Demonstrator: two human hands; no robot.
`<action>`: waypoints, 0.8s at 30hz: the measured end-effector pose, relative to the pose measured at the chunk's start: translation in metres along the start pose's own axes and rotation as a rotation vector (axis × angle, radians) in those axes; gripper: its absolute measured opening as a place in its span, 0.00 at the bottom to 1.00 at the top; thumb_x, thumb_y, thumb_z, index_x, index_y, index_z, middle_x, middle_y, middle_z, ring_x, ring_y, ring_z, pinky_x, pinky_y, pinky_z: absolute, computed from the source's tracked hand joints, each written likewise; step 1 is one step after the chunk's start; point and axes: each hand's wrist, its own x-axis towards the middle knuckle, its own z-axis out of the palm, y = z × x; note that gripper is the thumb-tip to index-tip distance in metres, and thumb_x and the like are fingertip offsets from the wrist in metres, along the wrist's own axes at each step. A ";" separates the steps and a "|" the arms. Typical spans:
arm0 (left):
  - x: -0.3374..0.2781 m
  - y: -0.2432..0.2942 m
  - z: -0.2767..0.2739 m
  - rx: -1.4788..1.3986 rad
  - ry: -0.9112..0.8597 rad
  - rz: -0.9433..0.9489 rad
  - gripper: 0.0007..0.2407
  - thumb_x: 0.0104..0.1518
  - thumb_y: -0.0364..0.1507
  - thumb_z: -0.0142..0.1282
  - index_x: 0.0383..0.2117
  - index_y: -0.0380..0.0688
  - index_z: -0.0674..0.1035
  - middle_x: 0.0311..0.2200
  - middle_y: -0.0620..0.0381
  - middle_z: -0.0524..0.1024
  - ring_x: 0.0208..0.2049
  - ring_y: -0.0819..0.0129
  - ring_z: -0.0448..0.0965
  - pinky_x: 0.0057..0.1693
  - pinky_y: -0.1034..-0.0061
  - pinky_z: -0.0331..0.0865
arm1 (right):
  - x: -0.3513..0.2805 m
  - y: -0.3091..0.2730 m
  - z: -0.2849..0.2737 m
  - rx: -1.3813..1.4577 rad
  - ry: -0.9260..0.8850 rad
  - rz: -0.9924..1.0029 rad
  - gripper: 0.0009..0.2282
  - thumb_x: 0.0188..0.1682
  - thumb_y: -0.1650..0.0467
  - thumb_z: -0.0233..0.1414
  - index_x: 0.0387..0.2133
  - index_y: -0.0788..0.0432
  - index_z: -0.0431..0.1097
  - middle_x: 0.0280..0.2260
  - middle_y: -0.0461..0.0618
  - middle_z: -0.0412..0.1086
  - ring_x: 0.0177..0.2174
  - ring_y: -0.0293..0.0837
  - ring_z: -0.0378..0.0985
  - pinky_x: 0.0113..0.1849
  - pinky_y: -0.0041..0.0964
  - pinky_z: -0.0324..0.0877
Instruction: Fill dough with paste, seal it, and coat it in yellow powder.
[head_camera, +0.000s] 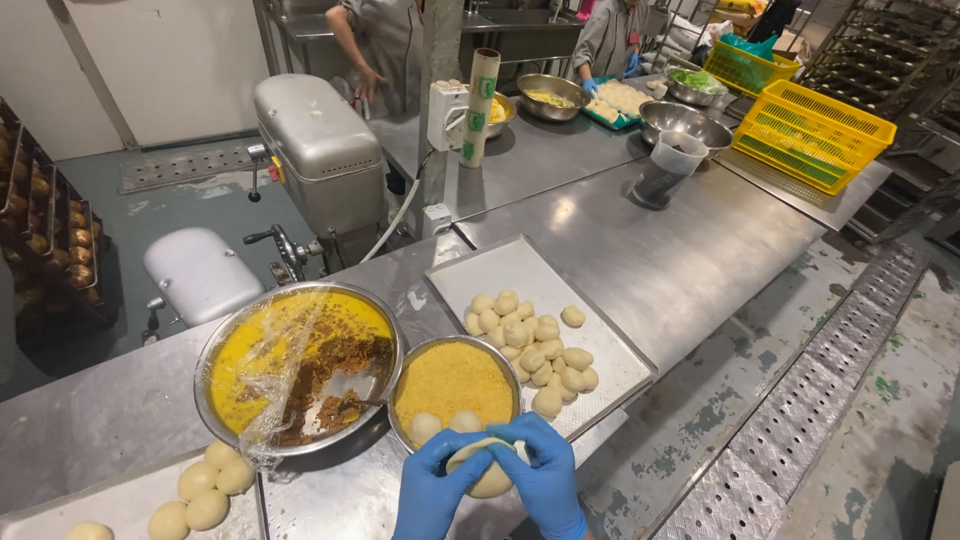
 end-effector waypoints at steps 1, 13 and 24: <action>0.002 -0.005 -0.002 0.004 -0.001 0.001 0.10 0.51 0.21 0.65 0.40 0.34 0.87 0.34 0.53 0.83 0.39 0.69 0.83 0.48 0.75 0.76 | 0.001 0.006 -0.001 0.004 0.002 -0.002 0.15 0.39 0.82 0.60 0.41 0.64 0.77 0.34 0.48 0.72 0.36 0.39 0.76 0.42 0.31 0.70; -0.003 0.045 0.009 -0.061 0.094 -0.163 0.16 0.47 0.25 0.67 0.43 0.37 0.82 0.38 0.51 0.83 0.39 0.67 0.85 0.47 0.73 0.80 | 0.018 -0.008 0.003 -0.064 0.002 0.163 0.08 0.46 0.75 0.56 0.37 0.64 0.79 0.29 0.46 0.73 0.30 0.34 0.70 0.35 0.29 0.65; -0.008 0.042 0.017 -0.068 0.280 0.005 0.13 0.50 0.28 0.65 0.41 0.36 0.82 0.37 0.52 0.83 0.38 0.70 0.83 0.46 0.77 0.78 | 0.012 -0.012 0.008 -0.085 0.005 0.015 0.07 0.49 0.72 0.56 0.35 0.65 0.75 0.31 0.43 0.74 0.33 0.31 0.75 0.36 0.28 0.71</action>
